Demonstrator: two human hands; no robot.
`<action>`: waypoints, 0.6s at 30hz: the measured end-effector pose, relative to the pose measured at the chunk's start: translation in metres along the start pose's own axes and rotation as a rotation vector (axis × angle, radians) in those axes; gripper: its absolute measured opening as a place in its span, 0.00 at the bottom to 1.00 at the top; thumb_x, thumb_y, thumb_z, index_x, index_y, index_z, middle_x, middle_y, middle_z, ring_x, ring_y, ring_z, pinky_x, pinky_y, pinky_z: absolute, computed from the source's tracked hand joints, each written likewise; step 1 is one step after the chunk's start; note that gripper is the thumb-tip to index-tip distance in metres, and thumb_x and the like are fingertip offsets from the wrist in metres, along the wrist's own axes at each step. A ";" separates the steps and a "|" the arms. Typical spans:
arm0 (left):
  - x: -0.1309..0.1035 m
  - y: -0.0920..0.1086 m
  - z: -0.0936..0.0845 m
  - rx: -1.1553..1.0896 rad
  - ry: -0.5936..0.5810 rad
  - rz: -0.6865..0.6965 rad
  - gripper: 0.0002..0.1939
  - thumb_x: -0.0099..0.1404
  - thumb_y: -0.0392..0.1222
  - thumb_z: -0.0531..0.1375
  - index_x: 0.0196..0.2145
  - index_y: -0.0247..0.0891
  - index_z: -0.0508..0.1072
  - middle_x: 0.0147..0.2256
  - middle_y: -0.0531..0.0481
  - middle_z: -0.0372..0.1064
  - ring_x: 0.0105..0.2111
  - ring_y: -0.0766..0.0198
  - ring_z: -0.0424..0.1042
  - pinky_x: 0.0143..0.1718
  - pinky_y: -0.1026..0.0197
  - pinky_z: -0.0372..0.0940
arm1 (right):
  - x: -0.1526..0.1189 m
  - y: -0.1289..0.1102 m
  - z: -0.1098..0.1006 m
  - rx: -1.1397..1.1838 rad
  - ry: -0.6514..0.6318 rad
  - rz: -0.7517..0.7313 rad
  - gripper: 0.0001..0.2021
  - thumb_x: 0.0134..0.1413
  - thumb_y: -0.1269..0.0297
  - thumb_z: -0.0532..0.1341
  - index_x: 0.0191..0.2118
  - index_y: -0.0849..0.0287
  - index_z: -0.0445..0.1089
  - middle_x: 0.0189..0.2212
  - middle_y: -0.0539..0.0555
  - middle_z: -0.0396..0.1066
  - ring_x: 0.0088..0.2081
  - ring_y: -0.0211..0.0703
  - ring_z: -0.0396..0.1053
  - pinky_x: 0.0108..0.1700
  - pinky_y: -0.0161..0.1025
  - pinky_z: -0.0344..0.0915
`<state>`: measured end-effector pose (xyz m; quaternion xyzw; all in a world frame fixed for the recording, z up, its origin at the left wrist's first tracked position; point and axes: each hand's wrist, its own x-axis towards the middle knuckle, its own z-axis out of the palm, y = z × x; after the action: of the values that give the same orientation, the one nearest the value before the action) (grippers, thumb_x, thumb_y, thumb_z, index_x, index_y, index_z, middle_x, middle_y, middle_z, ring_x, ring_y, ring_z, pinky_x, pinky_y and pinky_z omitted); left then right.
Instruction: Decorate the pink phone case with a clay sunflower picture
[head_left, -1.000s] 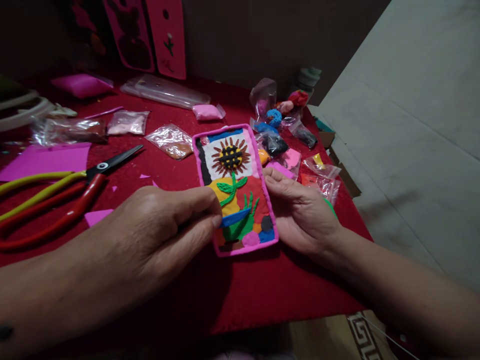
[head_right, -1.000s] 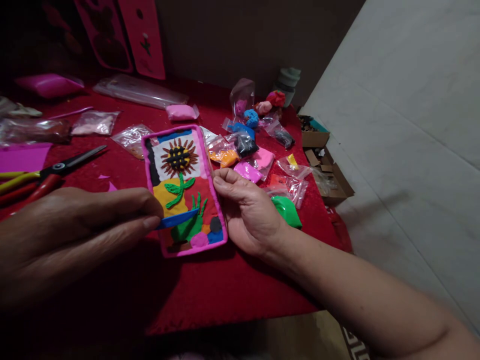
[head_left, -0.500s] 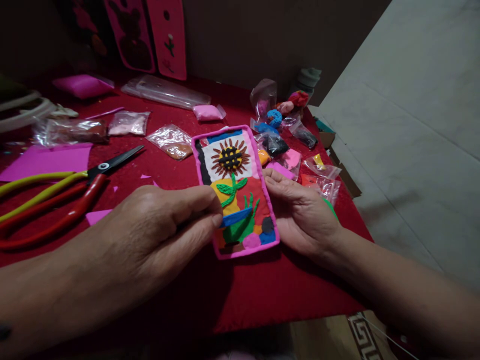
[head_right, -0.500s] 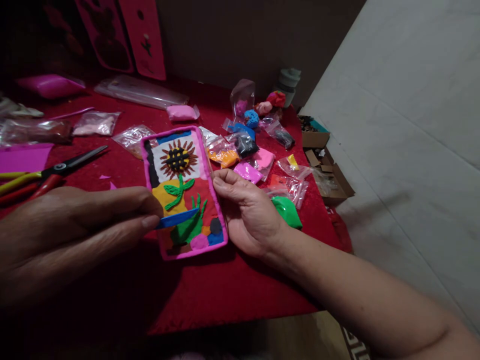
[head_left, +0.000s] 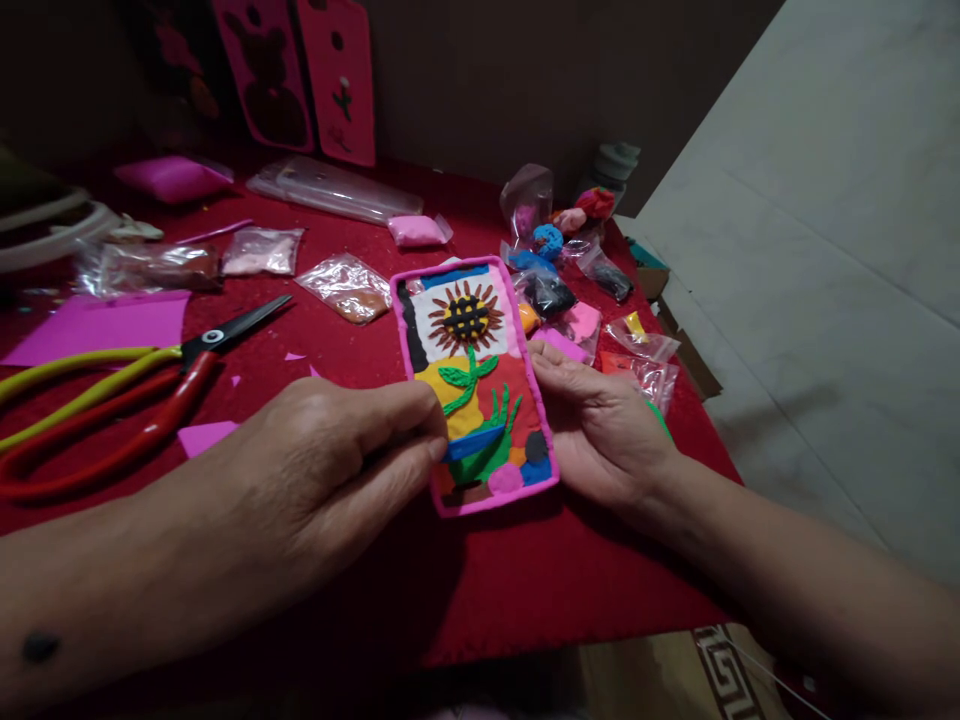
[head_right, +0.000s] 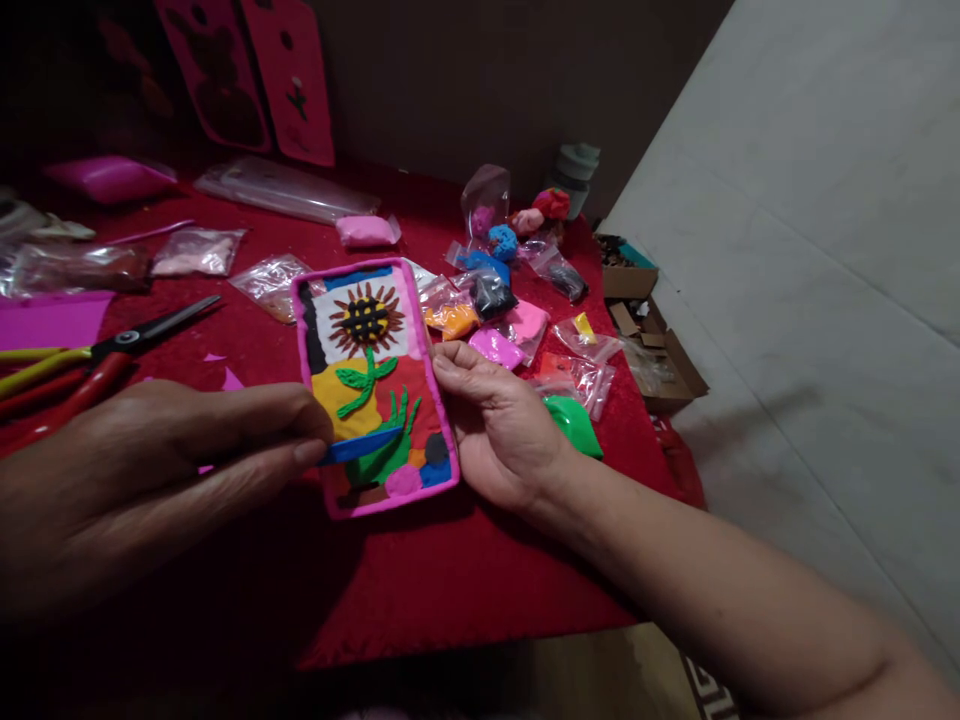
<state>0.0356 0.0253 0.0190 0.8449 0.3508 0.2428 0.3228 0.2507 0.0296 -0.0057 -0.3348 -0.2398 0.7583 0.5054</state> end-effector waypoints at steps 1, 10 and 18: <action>0.000 0.000 0.000 -0.010 -0.005 0.015 0.12 0.70 0.43 0.52 0.35 0.45 0.75 0.25 0.60 0.76 0.19 0.71 0.69 0.21 0.72 0.62 | 0.001 0.000 0.000 0.006 0.004 0.004 0.04 0.52 0.72 0.65 0.32 0.58 0.70 0.30 0.49 0.74 0.35 0.40 0.74 0.57 0.47 0.68; 0.011 0.009 -0.008 -0.180 0.323 -0.122 0.13 0.69 0.44 0.53 0.26 0.41 0.66 0.20 0.59 0.58 0.17 0.73 0.58 0.17 0.73 0.58 | 0.004 0.000 -0.003 -0.008 0.027 0.015 0.03 0.53 0.70 0.64 0.33 0.55 0.70 0.37 0.51 0.78 0.45 0.45 0.75 0.62 0.52 0.64; 0.009 0.006 -0.003 -0.047 0.240 -0.041 0.09 0.64 0.44 0.58 0.30 0.39 0.76 0.24 0.56 0.72 0.22 0.67 0.69 0.24 0.69 0.63 | 0.003 -0.001 -0.001 0.027 0.003 0.019 0.03 0.55 0.72 0.62 0.34 0.57 0.71 0.34 0.51 0.77 0.45 0.46 0.75 0.63 0.54 0.62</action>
<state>0.0423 0.0301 0.0274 0.7945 0.3986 0.3437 0.3029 0.2512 0.0331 -0.0064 -0.3312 -0.2255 0.7658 0.5031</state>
